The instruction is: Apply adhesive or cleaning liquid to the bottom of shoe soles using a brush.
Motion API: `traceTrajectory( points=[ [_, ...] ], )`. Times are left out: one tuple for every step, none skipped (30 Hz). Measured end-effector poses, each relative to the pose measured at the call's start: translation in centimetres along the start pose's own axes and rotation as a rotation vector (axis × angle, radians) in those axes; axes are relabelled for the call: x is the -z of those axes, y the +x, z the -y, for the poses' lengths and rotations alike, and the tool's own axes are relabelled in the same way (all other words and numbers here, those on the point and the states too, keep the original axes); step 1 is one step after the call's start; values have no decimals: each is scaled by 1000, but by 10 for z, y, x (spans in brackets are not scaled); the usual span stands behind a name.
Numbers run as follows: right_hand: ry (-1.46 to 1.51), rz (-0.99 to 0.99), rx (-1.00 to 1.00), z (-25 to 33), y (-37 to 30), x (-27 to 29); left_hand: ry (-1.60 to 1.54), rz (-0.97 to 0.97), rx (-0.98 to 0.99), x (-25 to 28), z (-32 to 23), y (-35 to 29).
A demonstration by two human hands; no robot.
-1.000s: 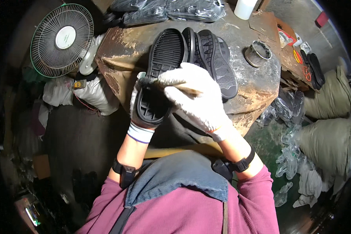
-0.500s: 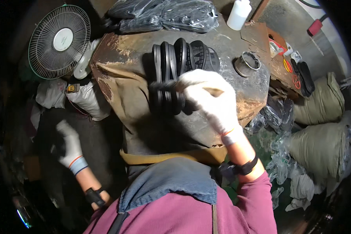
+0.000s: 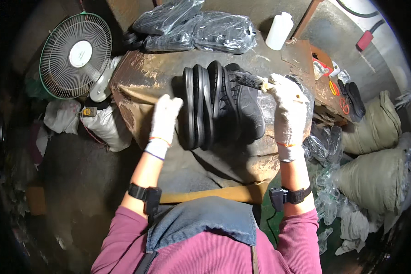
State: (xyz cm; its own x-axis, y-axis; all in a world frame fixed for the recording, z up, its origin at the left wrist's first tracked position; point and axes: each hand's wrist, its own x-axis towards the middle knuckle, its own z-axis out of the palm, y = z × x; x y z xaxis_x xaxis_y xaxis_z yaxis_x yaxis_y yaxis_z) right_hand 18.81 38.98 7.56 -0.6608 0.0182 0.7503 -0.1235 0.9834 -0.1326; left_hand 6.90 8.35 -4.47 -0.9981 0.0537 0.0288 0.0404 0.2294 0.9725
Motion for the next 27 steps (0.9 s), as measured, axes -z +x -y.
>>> traceTrajectory(
  points=[
    [-35, -20, -12, -6, -1, 7, 30, 48, 52, -9, 3, 2],
    [-67, -38, -28, -11, -3, 11, 64, 96, 107, -15, 9, 3],
    [-30, -38, -57, -25, -9, 19, 191, 170, 112, -27, -3, 6],
    [5, -40, -87, -39, -17, 25, 92, 245, 104, -31, -4, 8],
    [-66, -66, -67, -48, -23, 26, -61, 194, 127, -30, 6, 8],
    [23, -70, -208, -61, -28, 23, -266, 270, 215, -19, 4, 14],
    [170, -102, -309, -71, -29, 23, -366, 397, 238, -7, 11, 23],
    [327, -138, -405, -81, -29, 19, -341, 396, 239, 0, 16, 28],
    [311, -158, -422, -90, -27, 13, -236, 382, 229, 3, 20, 32],
    [302, -178, -437, -103, -26, 7, -129, 358, 216, 8, 22, 36],
    [-205, -128, -170, -133, -28, -1, -6, 360, 136, 14, 36, 47],
    [-280, -165, -92, -143, -21, -3, 116, 364, 67, 7, 29, 53],
    [-9, -142, -334, -147, -21, -5, 421, 364, 26, 5, 23, 53],
    [275, -121, -565, -142, -13, -5, 727, 348, -19, 4, -10, 43],
    [156, -44, -522, -148, -11, -10, 749, 249, -189, 4, 12, 45],
    [39, 34, -479, -156, -8, -16, 751, 249, -197, 8, 14, 48],
    [-50, 149, -450, -166, -6, -23, 757, 248, -214, 17, 13, 49],
    [-42, 142, -447, -170, -5, -28, 760, 249, -229, 26, 16, 52],
    [-69, 236, -414, -174, -5, -33, 680, 258, -168, 35, 19, 54],
    [-89, 332, -380, -175, -4, -40, 707, 203, -158, 48, 25, 54],
    [-124, 405, -434, -178, -5, -42, 657, 179, -144, 53, 20, 49],
    [-126, 400, -443, -183, -5, -44, 607, 155, -130, 58, 14, 43],
    [-125, 418, -457, -181, -2, -47, 634, 104, -138, 74, 18, 41],
    [-127, 441, -470, -181, -1, -49, 659, 57, -142, 87, 18, 39],
    [-123, 442, -474, -182, 1, -50, 665, 7, -214, 99, 17, 38],
    [-130, 454, -499, -189, 0, -46, 629, -5, -201, 93, -11, 31],
    [-130, 461, -517, -191, 1, -44, 515, -10, -195, 90, -29, 26]
  ],
)
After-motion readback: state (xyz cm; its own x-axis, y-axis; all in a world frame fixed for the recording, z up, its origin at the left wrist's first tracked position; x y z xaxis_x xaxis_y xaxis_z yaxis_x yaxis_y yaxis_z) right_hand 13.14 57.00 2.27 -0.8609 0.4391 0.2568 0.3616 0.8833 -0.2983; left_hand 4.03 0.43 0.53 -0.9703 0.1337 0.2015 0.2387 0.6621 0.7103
